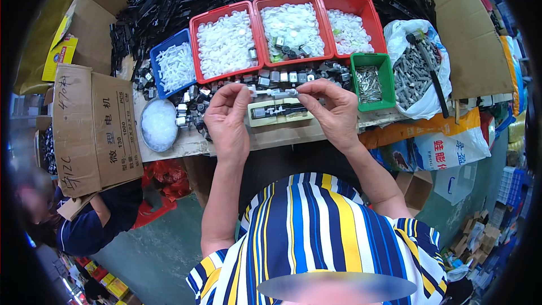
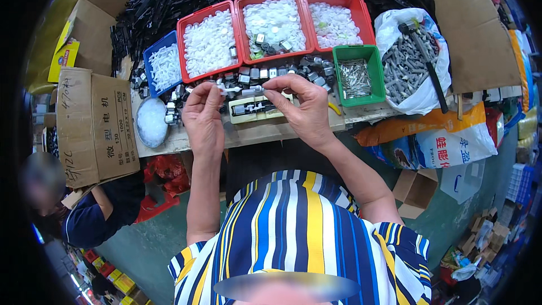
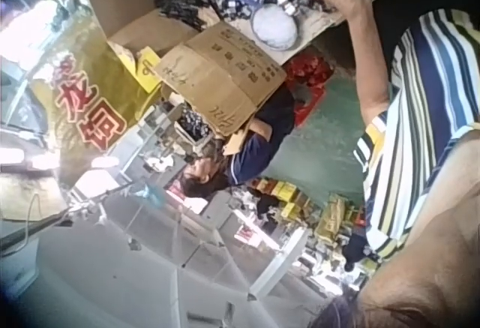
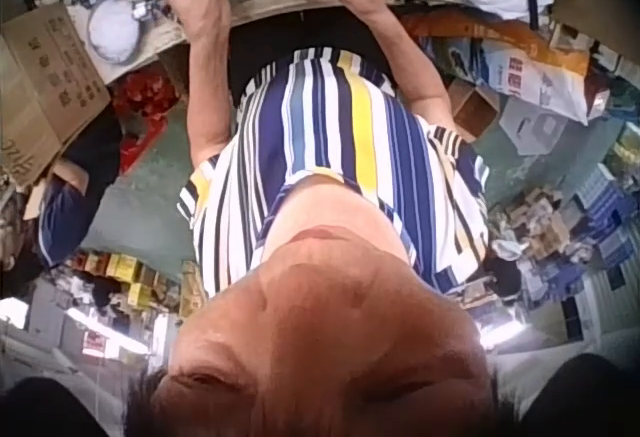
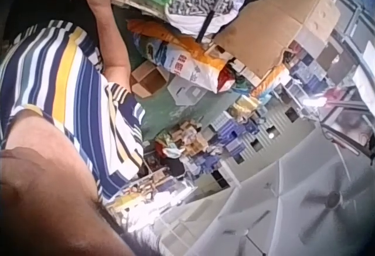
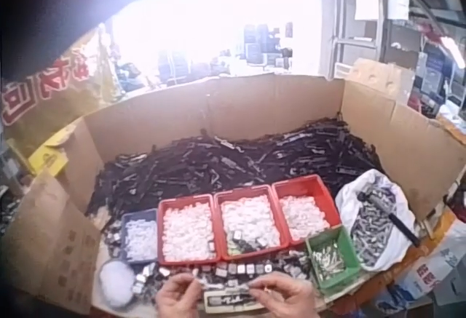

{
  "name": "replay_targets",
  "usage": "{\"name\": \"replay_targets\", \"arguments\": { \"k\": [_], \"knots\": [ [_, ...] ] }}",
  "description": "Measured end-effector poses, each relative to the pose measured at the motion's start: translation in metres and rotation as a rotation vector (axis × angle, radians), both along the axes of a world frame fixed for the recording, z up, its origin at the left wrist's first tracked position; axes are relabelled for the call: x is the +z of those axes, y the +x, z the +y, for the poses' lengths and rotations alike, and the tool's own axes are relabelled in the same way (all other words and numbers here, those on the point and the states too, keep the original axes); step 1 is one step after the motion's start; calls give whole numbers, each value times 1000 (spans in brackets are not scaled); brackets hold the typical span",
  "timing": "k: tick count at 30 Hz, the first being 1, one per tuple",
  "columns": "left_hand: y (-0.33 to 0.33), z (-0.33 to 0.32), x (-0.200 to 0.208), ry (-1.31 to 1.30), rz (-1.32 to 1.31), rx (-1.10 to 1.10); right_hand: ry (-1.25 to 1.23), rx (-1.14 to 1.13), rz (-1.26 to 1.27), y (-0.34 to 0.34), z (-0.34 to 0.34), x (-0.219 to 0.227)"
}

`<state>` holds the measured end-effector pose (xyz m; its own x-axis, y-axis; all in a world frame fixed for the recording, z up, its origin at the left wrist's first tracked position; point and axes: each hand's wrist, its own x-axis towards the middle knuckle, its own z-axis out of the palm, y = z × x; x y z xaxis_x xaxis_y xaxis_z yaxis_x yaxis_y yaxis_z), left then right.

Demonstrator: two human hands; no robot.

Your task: The person assembles small electronic components into a housing unit using a hammer and pliers.

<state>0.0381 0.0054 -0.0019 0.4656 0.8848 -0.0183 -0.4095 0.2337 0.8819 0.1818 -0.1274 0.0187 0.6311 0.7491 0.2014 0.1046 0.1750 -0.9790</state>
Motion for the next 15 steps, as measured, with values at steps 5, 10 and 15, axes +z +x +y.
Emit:
{"name": "replay_targets", "arguments": {
  "k": [5, 10, 15],
  "knots": [
    [8, -10, 2, 40, 13, -34, -4, -36, -85, 7, -5, -3],
    [11, -10, -2, 67, 46, -27, 6, -51, -117, 9, -5, -8],
    [9, -9, -4, 29, 27, -36, 30, -9, -282, 12, -3, -8]
  ]
}}
